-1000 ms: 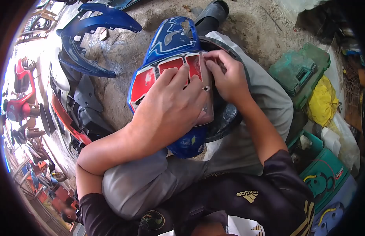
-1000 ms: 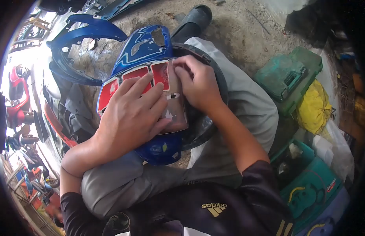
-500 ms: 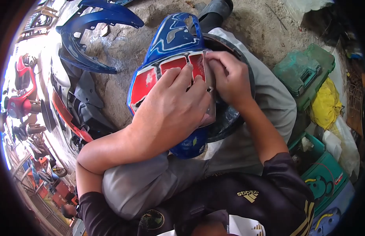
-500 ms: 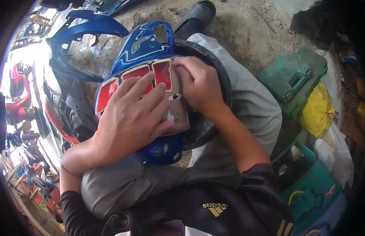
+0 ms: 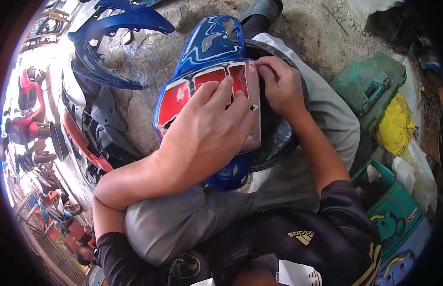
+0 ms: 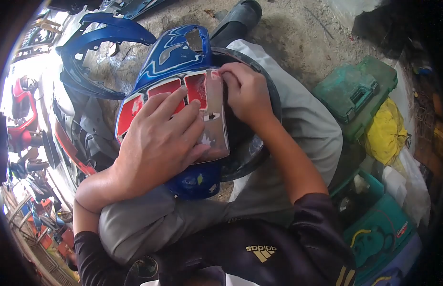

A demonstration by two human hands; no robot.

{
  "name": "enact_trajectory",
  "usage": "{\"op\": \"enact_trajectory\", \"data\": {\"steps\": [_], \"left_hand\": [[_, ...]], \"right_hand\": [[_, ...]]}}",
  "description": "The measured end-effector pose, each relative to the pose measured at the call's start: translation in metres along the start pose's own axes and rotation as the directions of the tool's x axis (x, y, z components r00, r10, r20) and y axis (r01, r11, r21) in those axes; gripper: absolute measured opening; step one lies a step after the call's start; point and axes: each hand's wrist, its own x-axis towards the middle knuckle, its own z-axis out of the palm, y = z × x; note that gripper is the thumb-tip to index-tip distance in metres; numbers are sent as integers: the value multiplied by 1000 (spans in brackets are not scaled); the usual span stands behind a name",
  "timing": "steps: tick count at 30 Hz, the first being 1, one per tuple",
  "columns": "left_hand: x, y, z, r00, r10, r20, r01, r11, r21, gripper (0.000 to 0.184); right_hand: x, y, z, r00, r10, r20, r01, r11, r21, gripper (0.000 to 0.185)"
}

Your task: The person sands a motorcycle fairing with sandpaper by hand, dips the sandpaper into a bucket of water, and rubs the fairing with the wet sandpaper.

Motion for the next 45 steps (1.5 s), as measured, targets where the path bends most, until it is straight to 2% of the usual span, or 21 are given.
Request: {"op": "enact_trajectory", "data": {"steps": [1, 5, 6, 9, 10, 14, 17, 21, 22, 25, 28, 31, 33, 35, 38, 41, 42, 45], "left_hand": [[1, 0, 0, 1000, 2, -17, -2, 1000, 13, 43], [-2, -1, 1, 1000, 7, 14, -7, 1000, -22, 42], [-1, -1, 1, 1000, 2, 5, -2, 1000, -12, 42], [0, -3, 3, 999, 13, -32, -12, 1000, 17, 41], [-2, -2, 5, 999, 17, -37, -17, 1000, 16, 41], [-2, -1, 2, 1000, 16, -8, -16, 999, 31, 41], [-1, -3, 4, 1000, 15, 4, -15, 1000, 28, 41], [-2, -2, 1, 1000, 2, -10, -2, 1000, 4, 41], [-1, -3, 2, 999, 7, -31, -7, 1000, 5, 41], [-2, -3, 1, 1000, 8, -3, -8, 1000, 0, 41], [-1, -3, -3, 997, -7, 76, 7, 1000, 0, 41], [-1, -4, 0, 1000, 2, 17, -2, 1000, -11, 41], [0, -1, -1, 999, -9, 48, 11, 1000, -23, 41], [-1, -2, -4, 999, -15, 36, 16, 1000, -15, 40], [0, -3, 1, 1000, -7, 2, 7, 1000, -12, 40], [-1, -2, -3, 999, -13, 34, 13, 1000, -8, 40], [-2, -2, -2, 999, -10, 34, 10, 1000, -13, 40], [1, -5, 0, 1000, 0, -9, 0, 1000, -19, 41]], "right_hand": [[2, 6, 1, 999, 28, -15, -28, 999, -17, 13], [-5, -15, 0, 999, -42, 7, 42, 998, 48, 13], [-1, -5, 0, 1000, -3, -2, 3, 1000, 3, 13], [-1, -18, 1, 999, 37, 23, -37, 999, 32, 14], [-5, -25, 1, 998, -53, 13, 52, 997, 57, 14], [6, -1, 1, 998, 68, 5, -68, 998, -8, 12], [-2, -23, 2, 993, -114, -2, 114, 993, 18, 14], [9, -3, 2, 996, 93, 13, -93, 994, 49, 13], [5, -5, 1, 999, 40, 16, -40, 999, 5, 13], [-4, -19, 2, 999, -43, 12, 42, 994, 102, 15], [6, 11, 0, 993, 115, 26, -116, 993, 27, 13], [-4, -24, 2, 995, -94, 14, 93, 994, 62, 14], [0, -11, 1, 1000, -22, 15, 21, 998, 59, 14], [14, 1, -1, 985, 168, 34, -168, 986, 16, 15], [0, -31, -2, 998, 34, 54, -38, 997, 70, 17], [6, -2, -4, 980, 186, 71, -187, 982, 16, 17], [12, 5, -1, 962, 261, 78, -266, 963, 54, 17], [-4, -27, 0, 996, 31, 80, -36, 998, 61, 18]]}}
